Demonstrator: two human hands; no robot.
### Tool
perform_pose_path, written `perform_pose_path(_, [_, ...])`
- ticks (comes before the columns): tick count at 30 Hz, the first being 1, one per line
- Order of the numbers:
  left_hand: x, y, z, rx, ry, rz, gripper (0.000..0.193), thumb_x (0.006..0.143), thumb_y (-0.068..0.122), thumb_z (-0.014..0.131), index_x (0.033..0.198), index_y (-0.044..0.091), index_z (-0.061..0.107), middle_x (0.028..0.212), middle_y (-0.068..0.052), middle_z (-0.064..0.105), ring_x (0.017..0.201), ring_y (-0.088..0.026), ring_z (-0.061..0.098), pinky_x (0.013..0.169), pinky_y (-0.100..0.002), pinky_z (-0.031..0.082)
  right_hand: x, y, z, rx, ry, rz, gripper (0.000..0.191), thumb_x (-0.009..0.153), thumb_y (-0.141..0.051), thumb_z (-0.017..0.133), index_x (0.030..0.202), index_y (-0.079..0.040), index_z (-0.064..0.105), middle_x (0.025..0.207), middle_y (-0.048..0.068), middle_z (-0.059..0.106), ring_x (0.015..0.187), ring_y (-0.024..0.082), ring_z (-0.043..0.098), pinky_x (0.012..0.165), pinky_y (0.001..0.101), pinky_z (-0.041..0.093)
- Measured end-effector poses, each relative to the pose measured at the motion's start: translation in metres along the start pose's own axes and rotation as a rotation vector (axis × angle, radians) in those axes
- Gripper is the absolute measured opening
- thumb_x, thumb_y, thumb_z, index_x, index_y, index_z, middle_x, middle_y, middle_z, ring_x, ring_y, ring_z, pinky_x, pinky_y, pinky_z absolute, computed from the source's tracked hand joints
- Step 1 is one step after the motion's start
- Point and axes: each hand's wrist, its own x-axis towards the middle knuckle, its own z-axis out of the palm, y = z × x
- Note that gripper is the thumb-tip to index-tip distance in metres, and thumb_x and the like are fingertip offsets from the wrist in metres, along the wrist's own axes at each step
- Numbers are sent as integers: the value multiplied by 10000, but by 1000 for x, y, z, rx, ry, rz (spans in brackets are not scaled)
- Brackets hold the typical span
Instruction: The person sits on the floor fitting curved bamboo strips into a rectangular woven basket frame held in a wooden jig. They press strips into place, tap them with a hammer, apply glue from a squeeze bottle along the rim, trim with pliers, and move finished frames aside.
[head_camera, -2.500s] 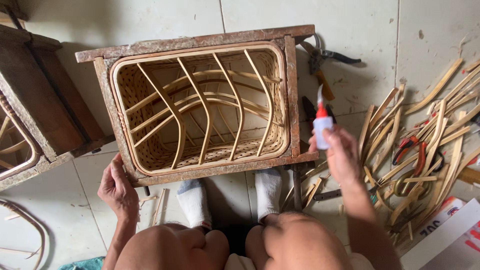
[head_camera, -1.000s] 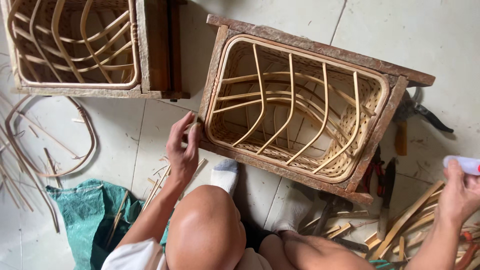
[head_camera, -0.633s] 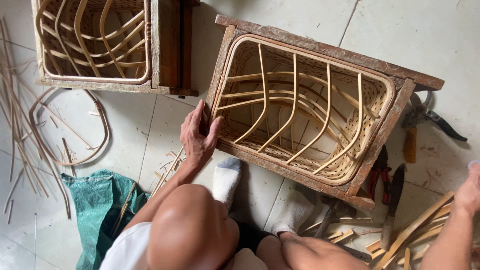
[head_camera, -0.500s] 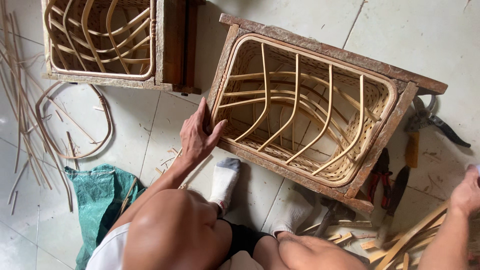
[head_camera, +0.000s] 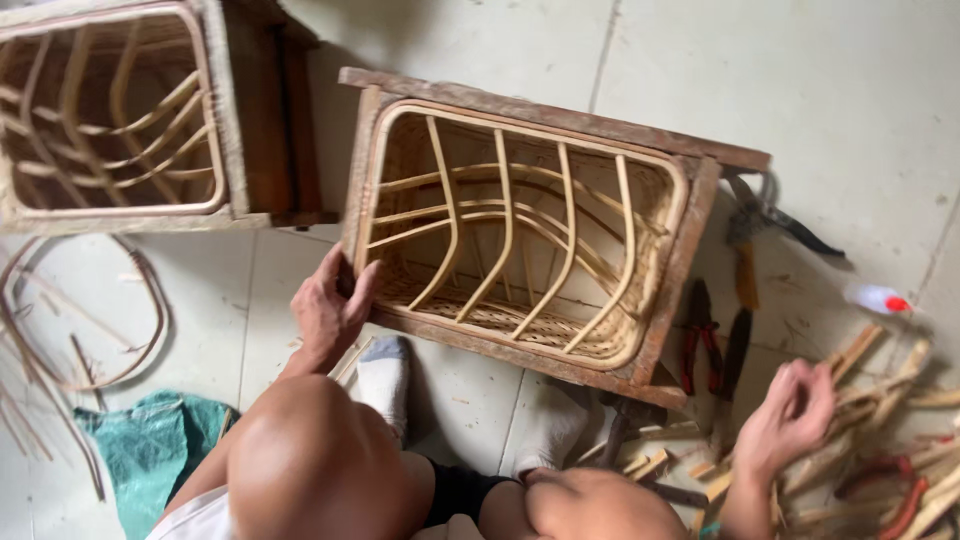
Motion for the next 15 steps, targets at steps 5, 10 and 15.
perform_pose_path(5, [4,-25,1,-592,73,-60,362,1025,200,668,1341,23,658,1172,-100,756,1083,-200,709,937,-346,568,-52,-89,38,31,-89,39,433,1177,-182,528,1500,104,480,1353,260,625,1269,284,621,1132,400,505])
perform_pose_path(10, [0,-89,-1,-889,524,-121,334,1126,152,573,1440,39,578,1428,-116,617,1282,-189,634,1128,-314,564,-48,-131,65,34,-65,208,645,1149,-486,359,1451,58,527,1388,223,628,1319,285,602,1134,433,452])
perform_pose_path(15, [30,-173,-22,-913,723,-365,740,1142,340,604,1635,-44,208,1689,-248,292,1586,-318,331,1321,-418,307,-37,-122,82,160,-3,418,770,1073,-616,373,1443,39,535,1470,167,586,1400,272,514,1183,421,349])
